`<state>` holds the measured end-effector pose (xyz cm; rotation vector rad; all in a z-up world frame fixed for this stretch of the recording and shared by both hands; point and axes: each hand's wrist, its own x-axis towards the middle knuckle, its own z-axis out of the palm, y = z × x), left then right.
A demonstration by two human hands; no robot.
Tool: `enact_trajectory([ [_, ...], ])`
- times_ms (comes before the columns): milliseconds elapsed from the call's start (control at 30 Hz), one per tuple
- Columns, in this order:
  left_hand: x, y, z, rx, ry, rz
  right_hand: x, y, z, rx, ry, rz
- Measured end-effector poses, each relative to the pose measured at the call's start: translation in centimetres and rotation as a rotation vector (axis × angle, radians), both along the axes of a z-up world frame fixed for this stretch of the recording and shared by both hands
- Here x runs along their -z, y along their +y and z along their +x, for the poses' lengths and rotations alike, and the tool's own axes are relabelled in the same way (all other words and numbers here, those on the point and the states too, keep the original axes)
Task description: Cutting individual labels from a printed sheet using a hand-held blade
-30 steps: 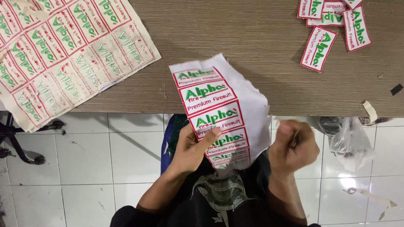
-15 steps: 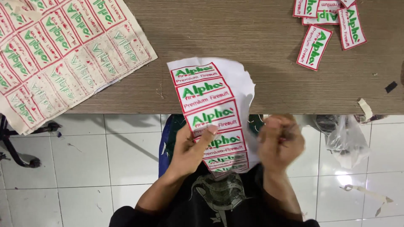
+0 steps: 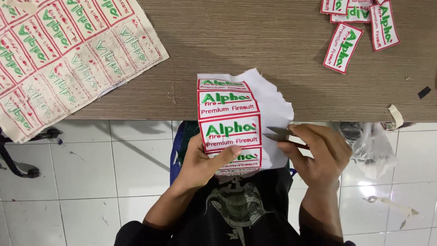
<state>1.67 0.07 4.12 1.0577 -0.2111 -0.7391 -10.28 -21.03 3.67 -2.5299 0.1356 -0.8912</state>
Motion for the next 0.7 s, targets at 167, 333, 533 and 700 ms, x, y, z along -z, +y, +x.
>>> enact_trajectory([
  [167,1.3,0.4,-0.4,0.060,-0.021,0.003,-1.5,0.2,0.6,-0.051,0.009,-0.135],
  [333,1.3,0.8,-1.0,0.112,-0.028,0.161,-1.6,0.0,0.3,-0.044,0.065,-0.227],
  [533,1.4,0.9,-1.0,0.121,-0.029,0.164,-2.2,-0.1,0.3,-0.068,0.079,-0.196],
  [700,1.5,0.9,-1.1,0.134,-0.042,0.122,-2.8,0.1,0.2,-0.030,0.086,-0.291],
])
